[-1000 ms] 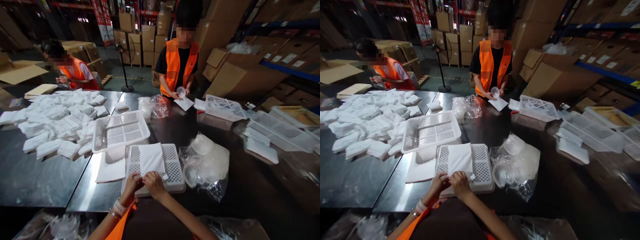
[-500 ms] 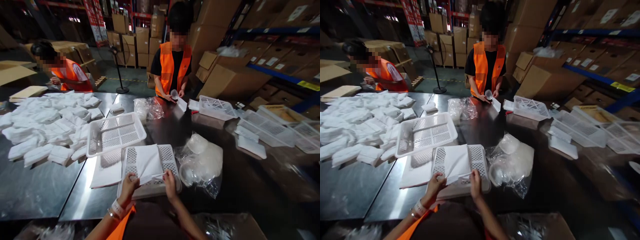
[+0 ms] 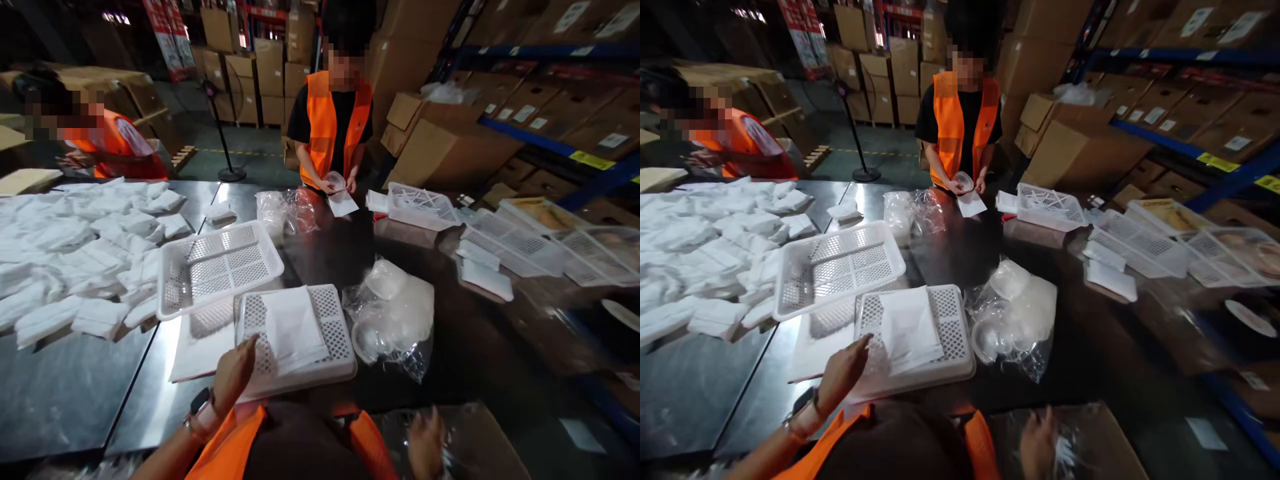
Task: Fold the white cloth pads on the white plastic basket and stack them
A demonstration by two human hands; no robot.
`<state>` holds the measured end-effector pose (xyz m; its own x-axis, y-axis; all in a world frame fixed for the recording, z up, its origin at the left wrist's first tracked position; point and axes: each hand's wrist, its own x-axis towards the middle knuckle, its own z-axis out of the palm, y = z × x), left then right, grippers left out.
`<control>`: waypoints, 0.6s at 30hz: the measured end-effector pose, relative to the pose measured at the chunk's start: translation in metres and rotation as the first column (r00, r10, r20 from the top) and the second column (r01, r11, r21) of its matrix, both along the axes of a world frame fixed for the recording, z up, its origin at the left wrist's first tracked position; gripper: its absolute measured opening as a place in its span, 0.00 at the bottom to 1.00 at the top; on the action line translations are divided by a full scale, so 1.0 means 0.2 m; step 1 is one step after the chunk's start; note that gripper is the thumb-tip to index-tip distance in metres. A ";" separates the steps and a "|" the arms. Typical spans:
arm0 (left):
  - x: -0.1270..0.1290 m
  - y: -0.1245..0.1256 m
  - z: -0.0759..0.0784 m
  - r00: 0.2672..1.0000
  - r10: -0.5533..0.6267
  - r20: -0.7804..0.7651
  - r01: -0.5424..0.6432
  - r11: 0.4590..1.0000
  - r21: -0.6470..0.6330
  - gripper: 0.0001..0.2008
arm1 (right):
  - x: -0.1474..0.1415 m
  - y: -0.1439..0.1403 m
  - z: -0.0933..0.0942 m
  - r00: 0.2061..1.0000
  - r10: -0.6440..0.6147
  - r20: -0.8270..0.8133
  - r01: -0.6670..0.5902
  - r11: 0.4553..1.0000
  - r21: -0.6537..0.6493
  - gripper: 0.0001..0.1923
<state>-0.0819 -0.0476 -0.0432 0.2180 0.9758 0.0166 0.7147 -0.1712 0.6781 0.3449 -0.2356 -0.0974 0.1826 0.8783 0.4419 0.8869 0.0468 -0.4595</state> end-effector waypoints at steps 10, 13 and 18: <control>0.17 0.33 0.05 0.600 -0.579 -0.552 0.768 0.610 0.195 0.29 | -0.39 1.07 0.23 0.401 0.815 0.417 -0.744 0.556 -0.370 0.34; 0.13 0.37 0.06 0.615 -0.590 -0.523 0.755 0.632 0.175 0.28 | -0.44 1.18 0.23 0.331 0.827 0.453 -0.796 0.503 -0.337 0.25; 0.09 0.36 0.01 0.655 -0.600 -0.460 0.747 0.607 0.272 0.26 | -0.49 1.22 0.16 0.270 0.860 0.433 -0.861 0.417 -0.292 0.20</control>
<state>-0.0631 0.0242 -0.0417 0.8735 0.4526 0.1792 0.4186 -0.8863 0.1979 0.2474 0.0091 -0.0644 -0.8974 0.3934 0.1999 0.3974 0.9174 -0.0216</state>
